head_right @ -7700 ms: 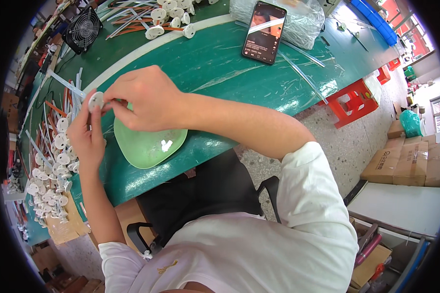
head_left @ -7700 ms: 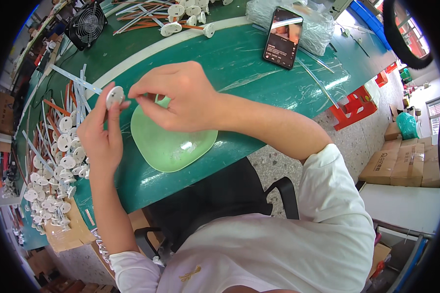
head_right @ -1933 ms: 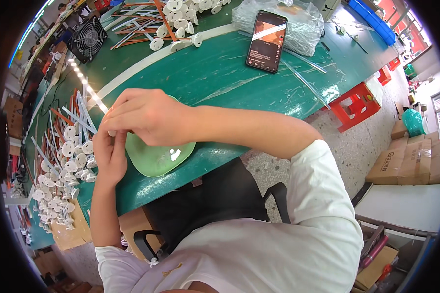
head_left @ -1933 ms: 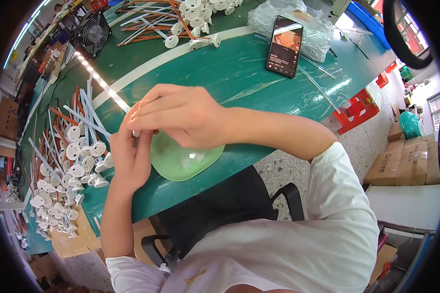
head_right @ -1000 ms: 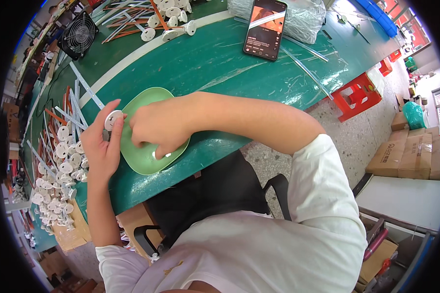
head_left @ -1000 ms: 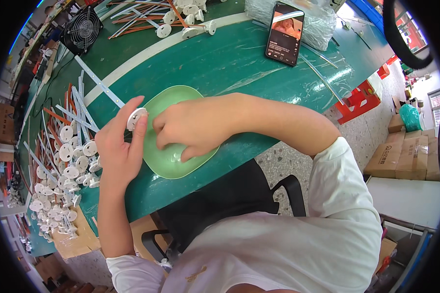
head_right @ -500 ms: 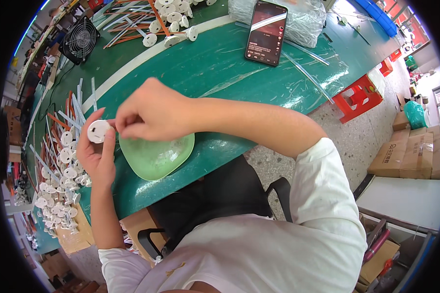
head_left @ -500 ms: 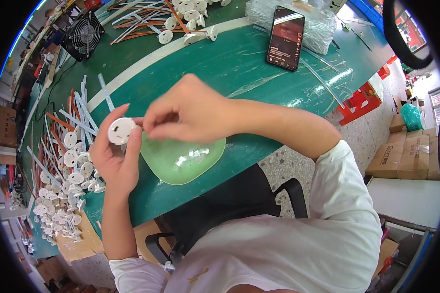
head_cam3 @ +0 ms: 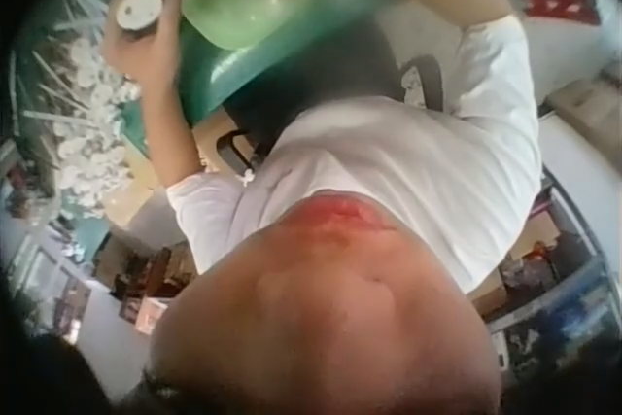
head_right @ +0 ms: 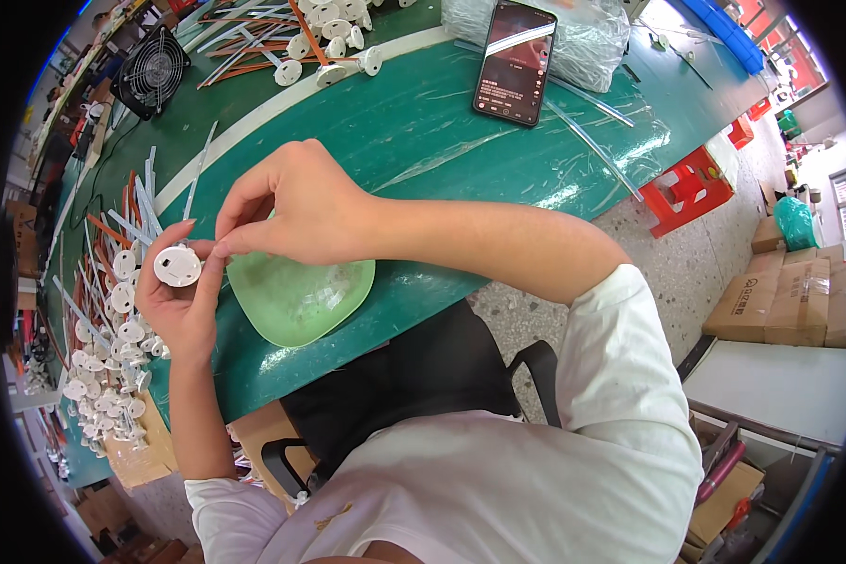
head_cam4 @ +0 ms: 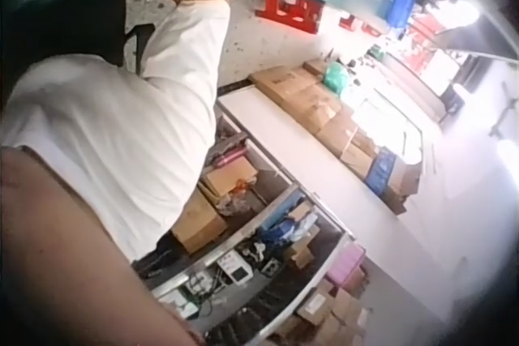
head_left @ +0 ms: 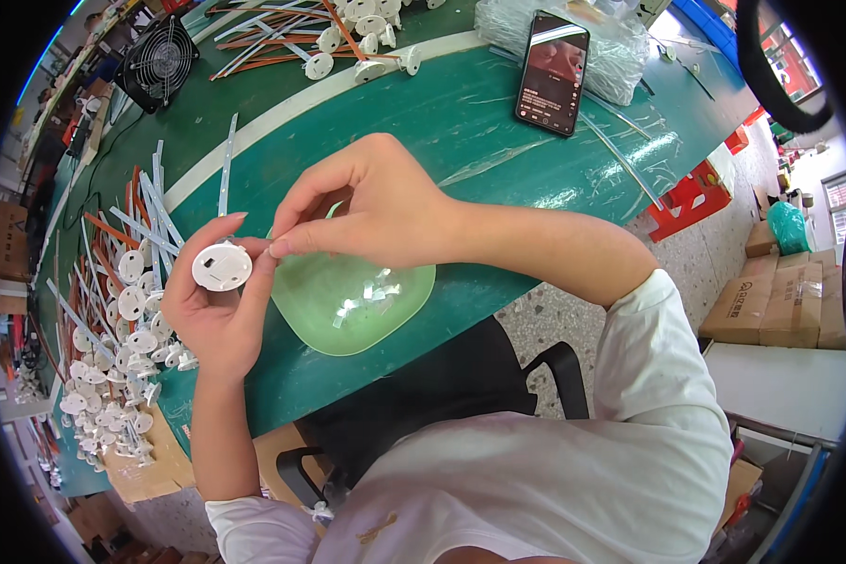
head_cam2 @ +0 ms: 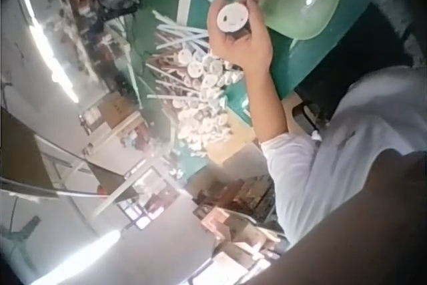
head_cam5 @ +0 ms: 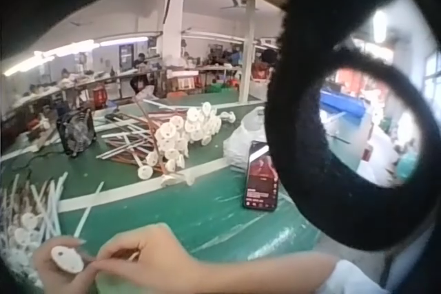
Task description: Assembling plastic bases and translucent strips for a light-related product.
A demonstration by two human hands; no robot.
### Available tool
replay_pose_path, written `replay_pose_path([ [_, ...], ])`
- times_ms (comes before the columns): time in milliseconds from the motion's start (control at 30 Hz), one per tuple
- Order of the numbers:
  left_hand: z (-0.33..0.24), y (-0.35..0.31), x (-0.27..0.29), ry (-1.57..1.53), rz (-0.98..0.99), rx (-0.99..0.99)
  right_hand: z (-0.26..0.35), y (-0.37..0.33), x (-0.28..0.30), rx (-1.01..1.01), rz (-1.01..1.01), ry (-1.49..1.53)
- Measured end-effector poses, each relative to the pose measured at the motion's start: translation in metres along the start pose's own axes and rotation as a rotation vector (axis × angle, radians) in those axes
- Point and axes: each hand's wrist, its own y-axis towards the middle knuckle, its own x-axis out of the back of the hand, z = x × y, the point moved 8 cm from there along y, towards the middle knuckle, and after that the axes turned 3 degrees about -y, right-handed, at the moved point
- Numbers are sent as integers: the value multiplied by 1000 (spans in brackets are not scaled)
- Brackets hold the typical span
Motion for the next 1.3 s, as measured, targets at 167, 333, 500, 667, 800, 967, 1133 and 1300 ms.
replay_pose_path([
  [167,-2,-1,1,-64,-5,32,-8,-1,-2,-126,-5,120],
  [333,0,2,4,-1,-25,22,-18,-3,-9,-164,6,227],
  [500,2,3,4,-21,-50,71,32,-22,-11,645,-192,-569],
  [667,0,3,-2,-69,-15,86,34,-31,-13,846,-277,-640],
  [800,-1,4,-2,-13,-32,85,36,-34,-14,908,-282,-725],
  [967,-1,3,3,-16,-64,51,35,-26,-9,733,-258,-587],
  [1133,-2,3,12,-4,-126,-3,22,-14,-5,463,-163,-366],
  [1300,-5,1,8,-37,-91,-38,19,-15,-7,383,-164,-306],
])
